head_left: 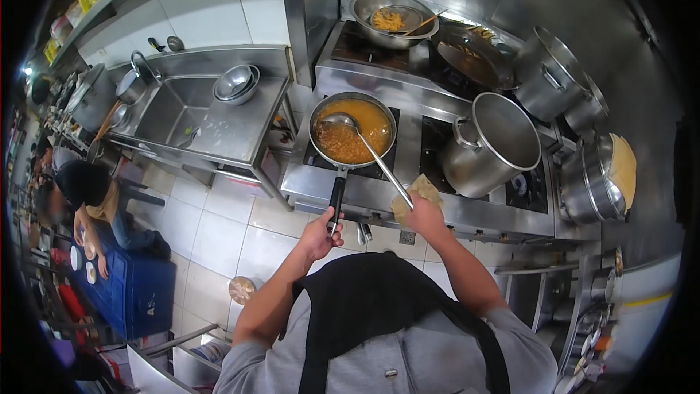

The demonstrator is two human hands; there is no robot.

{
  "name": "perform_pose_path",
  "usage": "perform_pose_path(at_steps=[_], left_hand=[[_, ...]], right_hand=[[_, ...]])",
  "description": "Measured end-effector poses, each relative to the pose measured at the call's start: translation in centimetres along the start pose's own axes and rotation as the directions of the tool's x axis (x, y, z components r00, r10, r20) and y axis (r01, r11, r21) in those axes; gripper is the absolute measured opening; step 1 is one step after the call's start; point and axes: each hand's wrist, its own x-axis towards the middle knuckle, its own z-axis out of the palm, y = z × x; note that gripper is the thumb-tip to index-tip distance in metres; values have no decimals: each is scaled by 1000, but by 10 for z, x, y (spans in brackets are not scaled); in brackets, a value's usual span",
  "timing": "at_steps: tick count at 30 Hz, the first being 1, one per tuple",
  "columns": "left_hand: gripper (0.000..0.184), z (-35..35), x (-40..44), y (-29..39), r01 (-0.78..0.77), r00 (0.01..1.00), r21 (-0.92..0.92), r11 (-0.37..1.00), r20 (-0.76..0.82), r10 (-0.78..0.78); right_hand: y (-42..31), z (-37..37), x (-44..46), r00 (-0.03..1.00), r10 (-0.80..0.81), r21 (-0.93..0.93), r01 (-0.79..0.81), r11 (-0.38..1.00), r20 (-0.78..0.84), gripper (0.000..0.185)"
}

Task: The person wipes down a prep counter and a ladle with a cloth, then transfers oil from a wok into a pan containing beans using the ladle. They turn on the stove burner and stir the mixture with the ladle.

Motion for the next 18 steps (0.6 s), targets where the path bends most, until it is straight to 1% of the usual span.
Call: perform_pose_path(at_steps=[1, 4, 5, 7, 9, 10, 11, 12, 13, 15, 17, 18], left_hand=[[42, -1, -2, -1, -4, 1000, -2, 1000, -2, 4], [40, -4, -8, -7, -25, 1000, -40, 999, -12, 25], [43, -5, -8, -10, -37, 999, -34, 999, -25, 36], [46, -9, -8, -18, -51, 998, -27, 998, -40, 49], [56, -13, -7, -29, -76, 997, -112, 991, -18, 75], [56, -15, -6, -34, -78, 997, -113, 991, -19, 77], [60, -17, -5, -40, -48, 999, -117, 992, -18, 46], [64, -20, -4, -44, -17, 1000, -122, 992, -18, 15], [64, -20, -3, -44, -17, 1000, -123, 992, -19, 15], [65, -23, -3, -47, -73, 994, -103, 992, -84, 64], [66, -22, -5, -47, -87, 993, -88, 992, -83, 80], [66, -21, -6, -46, -100, 992, -69, 993, -80, 94]], right_hand=[[-3, -2, 4, 1000, 25, 14, -25, 1000, -4, 25], [3, 4, 21, 999, -9, 16, 10, 1000, -44, 27], [1, 1, 24, 999, -14, 18, 15, 1000, -44, 27], [-4, -7, 26, 999, 37, -9, -37, 999, -40, 27], [-1, -5, 35, 998, 32, -24, -33, 999, -58, 27], [1, -6, 39, 997, 29, -41, -32, 999, -75, 26], [3, -6, 43, 997, 28, -41, -31, 999, -75, 26], [5, -5, 46, 996, 43, -44, -47, 998, -74, 26], [6, -6, 47, 996, 59, -46, -62, 997, -72, 25], [8, -6, 46, 995, 54, -27, -56, 998, -80, 26], [11, -4, 47, 995, 48, -8, -48, 999, -89, 28], [13, -2, 47, 997, 35, 34, -32, 999, -69, 28]])
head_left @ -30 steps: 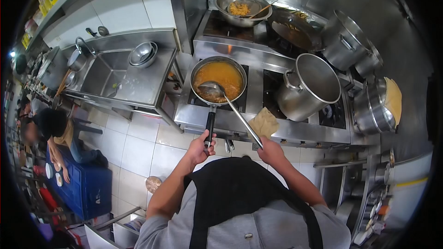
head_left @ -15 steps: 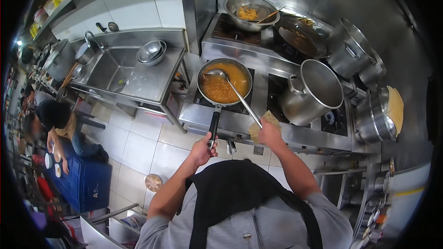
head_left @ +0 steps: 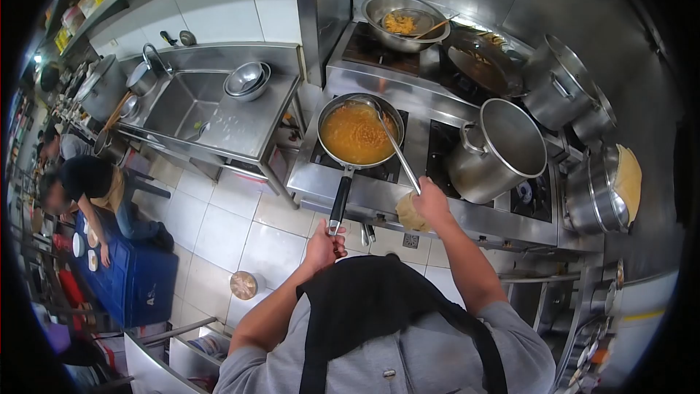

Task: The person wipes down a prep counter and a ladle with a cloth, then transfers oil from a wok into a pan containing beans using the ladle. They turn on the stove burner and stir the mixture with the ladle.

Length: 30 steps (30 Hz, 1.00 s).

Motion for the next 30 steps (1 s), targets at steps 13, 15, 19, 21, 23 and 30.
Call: perform_pose_path(at_steps=[13, 15, 19, 21, 23, 30], left_hand=[[61, 14, 3, -4, -63, 998, 21, 998, 11, 63], [60, 16, 0, -4, -79, 997, 19, 997, -14, 79], [59, 17, -3, -2, -73, 997, 38, 997, -21, 74], [58, 20, -5, 0, -73, 997, 64, 995, -27, 74], [57, 19, -6, 1, -76, 997, 88, 993, -24, 78], [58, 10, -2, 0, -80, 996, 201, 976, -14, 84]], right_hand=[[-25, -36, -22, 765, -72, 744, -593, 309, 640, 16], [-27, -39, -31, 760, -72, 735, -595, 325, 646, 16], [-32, -41, -51, 774, -49, 700, -541, 466, 631, 19], [-33, -43, -61, 785, -40, 697, -522, 492, 618, 19], [-32, -41, -68, 798, -30, 694, -504, 514, 602, 18], [-17, -36, -90, 891, -17, 649, -318, 691, 454, 14]])
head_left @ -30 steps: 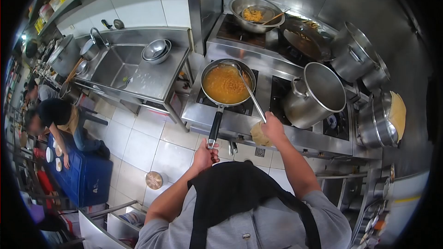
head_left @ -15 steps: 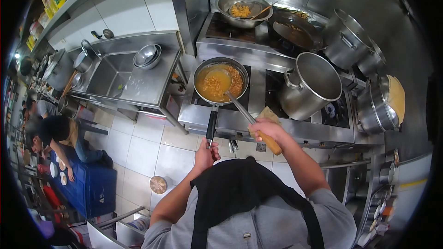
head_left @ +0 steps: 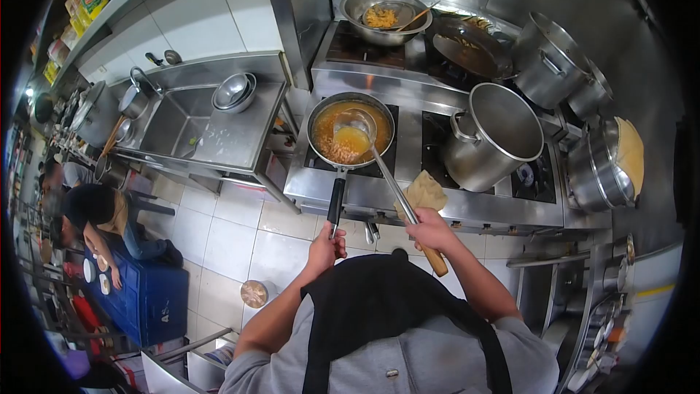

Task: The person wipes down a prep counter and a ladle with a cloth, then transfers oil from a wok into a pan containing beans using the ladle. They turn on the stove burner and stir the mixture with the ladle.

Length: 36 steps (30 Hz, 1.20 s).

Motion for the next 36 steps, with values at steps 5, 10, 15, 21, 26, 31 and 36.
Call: perform_pose_path(at_steps=[5, 10, 15, 21, 26, 31, 36], left_hand=[[58, -3, 5, 0, 10, 1000, 22, 1000, 1, -10], [57, -4, 7, 1, 23, 1000, 15, 1000, -1, -23], [50, -7, 7, 1, 41, 999, -2, 999, 22, -41], [34, -7, -8, 8, -14, 999, 218, 976, 42, 5], [30, -46, -22, -4, -123, 970, 416, 901, 244, 20], [33, -70, -28, -12, -86, 983, 492, 866, 182, -6], [34, -68, -21, -1, -105, 989, 550, 828, 141, 32]], right_hand=[[10, -11, 5, 982, -152, -237, 122, 964, -114, 16], [-12, -22, 26, 891, -339, -602, 96, 793, -303, 25], [-18, -37, 73, 863, -413, -756, 56, 652, -292, 22], [-14, -41, 99, 875, -374, -798, -23, 603, -307, 24], [14, -31, 95, 861, -432, -714, 123, 689, -268, 26], [-20, -11, 55, 987, -80, -338, 30, 941, -136, 24], [-36, -11, 39, 994, 104, 22, -105, 994, 24, 17]])
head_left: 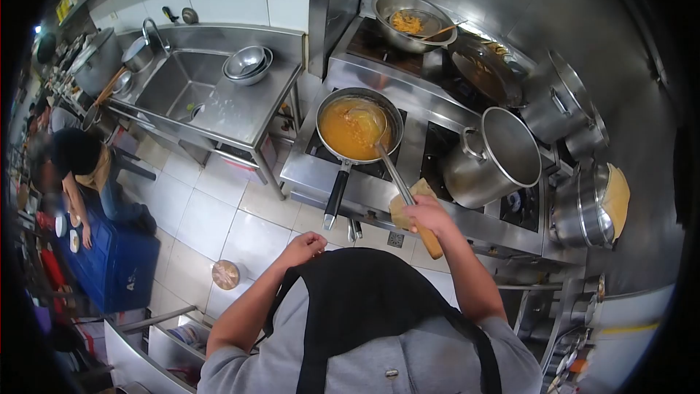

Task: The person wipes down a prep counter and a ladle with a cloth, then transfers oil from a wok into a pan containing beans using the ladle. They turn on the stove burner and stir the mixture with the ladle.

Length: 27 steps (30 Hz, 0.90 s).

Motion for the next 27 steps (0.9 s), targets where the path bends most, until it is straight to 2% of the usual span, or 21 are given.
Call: perform_pose_path(at_steps=[1, 8, 10, 14, 16, 17, 19, 21, 22, 24, 27], left_hand=[[35, -1, 2, 5, -25, 1000, 15, 1000, 0, 25], [41, -7, 5, 18, -63, 997, 54, 997, -38, 65], [40, -7, 5, 20, -58, 997, 58, 997, -44, 61], [38, -8, 2, 14, 14, 999, 31, 999, -51, -12], [38, -5, 5, 10, 25, 999, 36, 999, -47, -23], [38, -4, 6, 9, 30, 999, 51, 998, -39, -29], [38, -1, 11, 6, 39, 999, 71, 997, -26, -37], [38, -1, 19, -1, -75, 997, 281, 957, 3, 77], [38, 0, 24, -7, -74, 997, 290, 954, 11, 75], [39, 1, 34, -15, -182, 983, 327, 927, 37, 180], [42, 5, 25, 7, -145, 989, 399, 905, 55, 135]], right_hand=[[-1, -1, -2, 997, 47, 99, -53, 994, 54, 16], [1, 13, -38, 999, -1, 73, -2, 997, 37, 12], [5, 13, -45, 999, -46, -28, 46, 999, -2, 10], [12, 18, -58, 998, -47, -163, 38, 986, -50, 12], [30, 17, -59, 979, -133, -361, 69, 930, -157, 16], [33, 18, -64, 979, -131, -359, 67, 931, -156, 16], [35, 23, -81, 897, -399, -649, 191, 737, -190, 19], [34, 30, -97, 905, -365, -637, 150, 756, -220, 19], [34, 31, -102, 910, -334, -628, 112, 770, -247, 19], [37, 29, -106, 915, -326, -659, 95, 746, -237, 19], [42, 26, -107, 925, -323, -726, 83, 682, -198, 20]])
